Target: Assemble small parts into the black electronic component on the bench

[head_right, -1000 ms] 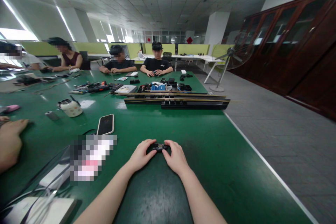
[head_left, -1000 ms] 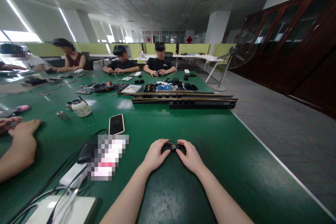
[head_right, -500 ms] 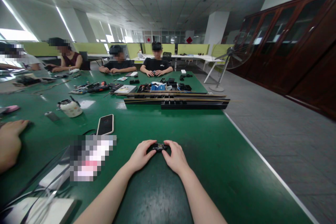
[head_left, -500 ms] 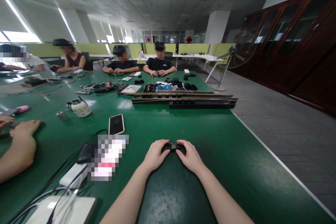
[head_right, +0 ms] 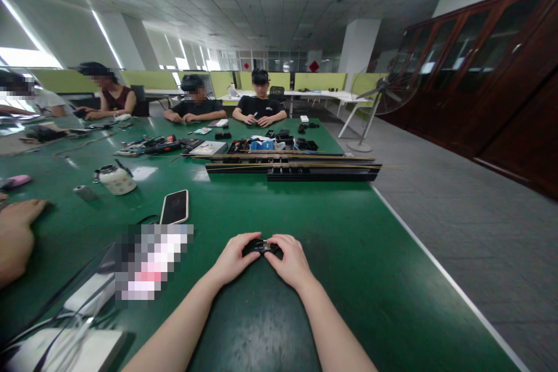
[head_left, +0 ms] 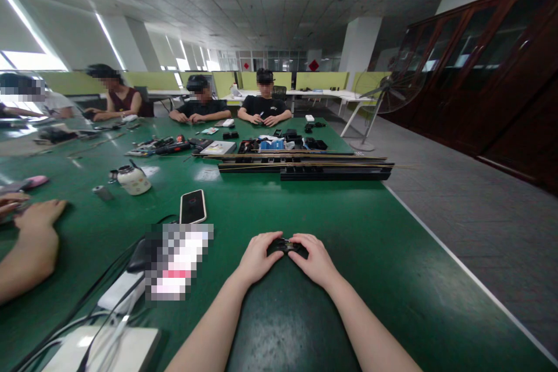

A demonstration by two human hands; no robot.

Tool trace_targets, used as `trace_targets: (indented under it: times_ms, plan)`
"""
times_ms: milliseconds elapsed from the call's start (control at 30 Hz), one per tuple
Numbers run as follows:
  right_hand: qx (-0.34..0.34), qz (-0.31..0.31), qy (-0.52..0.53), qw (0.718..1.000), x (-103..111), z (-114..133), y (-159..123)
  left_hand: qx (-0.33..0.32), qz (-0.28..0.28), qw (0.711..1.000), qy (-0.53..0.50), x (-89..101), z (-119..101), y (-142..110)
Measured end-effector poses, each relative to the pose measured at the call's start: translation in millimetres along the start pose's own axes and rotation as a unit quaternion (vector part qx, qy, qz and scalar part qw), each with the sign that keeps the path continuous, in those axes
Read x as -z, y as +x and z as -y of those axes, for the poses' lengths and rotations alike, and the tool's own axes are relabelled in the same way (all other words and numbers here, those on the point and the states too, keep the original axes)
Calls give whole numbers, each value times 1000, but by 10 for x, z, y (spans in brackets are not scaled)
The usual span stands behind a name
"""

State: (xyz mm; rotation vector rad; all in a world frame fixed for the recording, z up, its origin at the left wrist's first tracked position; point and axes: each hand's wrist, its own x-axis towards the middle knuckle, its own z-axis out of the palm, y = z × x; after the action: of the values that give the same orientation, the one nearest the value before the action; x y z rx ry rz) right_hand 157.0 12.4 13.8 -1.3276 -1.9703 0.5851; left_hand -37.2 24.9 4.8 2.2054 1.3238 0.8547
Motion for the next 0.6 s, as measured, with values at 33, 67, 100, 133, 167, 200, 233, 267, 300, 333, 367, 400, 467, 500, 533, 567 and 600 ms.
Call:
trace_targets:
  times_ms: [33, 67, 100, 133, 167, 200, 233, 267, 300, 333, 367, 400, 467, 500, 533, 567, 600]
  plan:
    - [0, 1, -3, 1000, -1, -2, 0, 1, 0, 1000, -1, -2, 1, -1]
    - [-1, 3, -5, 1000, -1, -4, 1, 1, -1, 1000, -1, -4, 2, -3]
    - [-3, 5, -6, 1000, -2, -5, 1, 1, -1, 1000, -2, -5, 4, -4]
    - [-4, 7, -7, 1000, -2, -6, 0, 2, -1, 1000, -2, -7, 6, -5]
    - [-5, 7, -7, 1000, -1, -6, 0, 2, -2, 1000, -1, -8, 7, -7]
    - [-7, 9, -8, 1000, 0, -6, -1, 3, -2, 1000, -1, -10, 10, -7]
    - [-8, 10, -8, 1000, 1, -6, -2, 3, -1, 1000, 0, -11, 12, -8]
    - [-8, 12, -8, 1000, 2, -6, -3, 4, -2, 1000, 0, -12, 14, -8]
    - [-9, 14, -7, 1000, 4, -7, -4, 5, -1, 1000, 1, -13, 16, -8]
    - [-9, 15, -6, 1000, 5, -9, -5, 5, -1, 1000, 1, -14, 18, -8]
    - [-8, 16, -4, 1000, 6, -11, -5, 6, -1, 1000, 2, -15, 20, -7]
    - [-7, 16, -2, 1000, 6, -15, -5, 6, -1, 1000, 3, -16, 22, -6]
    - [-5, 15, 3, 1000, 6, -22, -2, 7, -1, 1000, 4, -17, 25, -5]
    - [-5, 14, 6, 1000, 5, -26, 0, 8, -1, 1000, 5, -18, 25, -5]
    - [-6, 12, 11, 1000, 4, -30, 3, 9, -1, 1000, 6, -19, 25, -4]
    - [-7, 9, 16, 1000, 3, -34, 6, 10, -1, 1000, 6, -19, 25, -4]
    - [-9, 6, 23, 1000, 2, -38, 9, 10, -1, 1000, 7, -19, 24, -5]
